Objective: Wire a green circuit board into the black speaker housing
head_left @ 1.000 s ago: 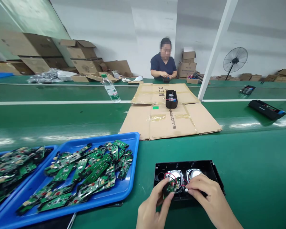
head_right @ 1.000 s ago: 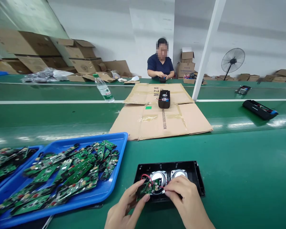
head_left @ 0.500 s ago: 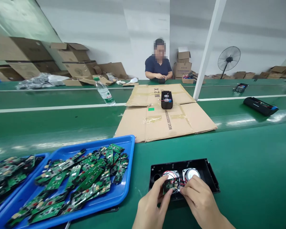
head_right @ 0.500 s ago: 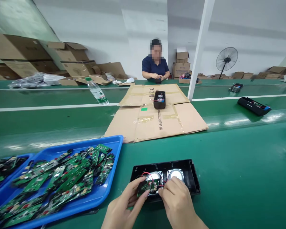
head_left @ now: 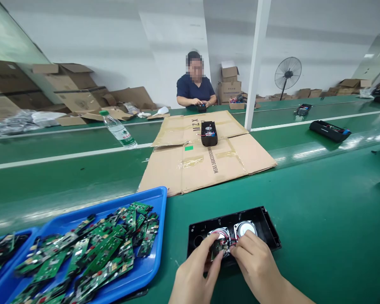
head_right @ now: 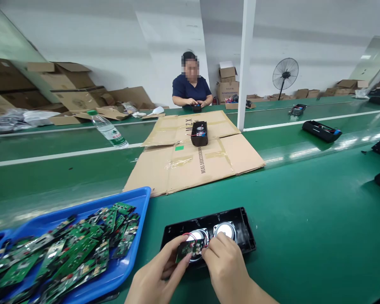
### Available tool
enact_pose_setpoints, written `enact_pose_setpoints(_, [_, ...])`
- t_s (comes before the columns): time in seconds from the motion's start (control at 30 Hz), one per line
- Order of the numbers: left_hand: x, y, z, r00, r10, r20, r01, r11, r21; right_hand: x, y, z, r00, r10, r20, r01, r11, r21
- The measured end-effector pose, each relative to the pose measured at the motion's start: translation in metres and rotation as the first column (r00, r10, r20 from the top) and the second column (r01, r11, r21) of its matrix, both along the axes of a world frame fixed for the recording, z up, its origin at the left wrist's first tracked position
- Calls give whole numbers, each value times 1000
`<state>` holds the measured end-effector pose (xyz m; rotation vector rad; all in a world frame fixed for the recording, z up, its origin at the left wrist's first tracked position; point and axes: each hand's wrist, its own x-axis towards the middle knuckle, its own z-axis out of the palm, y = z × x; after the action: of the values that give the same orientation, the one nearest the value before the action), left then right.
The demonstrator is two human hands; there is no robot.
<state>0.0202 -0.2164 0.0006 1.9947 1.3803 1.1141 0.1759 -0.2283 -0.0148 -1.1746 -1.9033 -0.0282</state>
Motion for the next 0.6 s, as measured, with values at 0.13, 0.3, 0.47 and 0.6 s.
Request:
enact_pose_setpoints(0.13, [2,0,-3,999,-27,-48,30,998,62,1,-1,-1,999,-9,39,9,1000,2])
enact_pose_setpoints(0.3, [1,2,-3,977,-112,-179,137,981,134,-1,-3,0,996,-26,86,25,1000,13])
enact_pose_setpoints(0.47, [1,3,-1,973,-145,-178,169,977,128,-2,-5,1,994,-57,92,58,998,-10])
enact_pose_setpoints(0.6, [5,3,1,986,-149,-71,155,985,81,-2,-6,1,993,-83,85,86,996,-34])
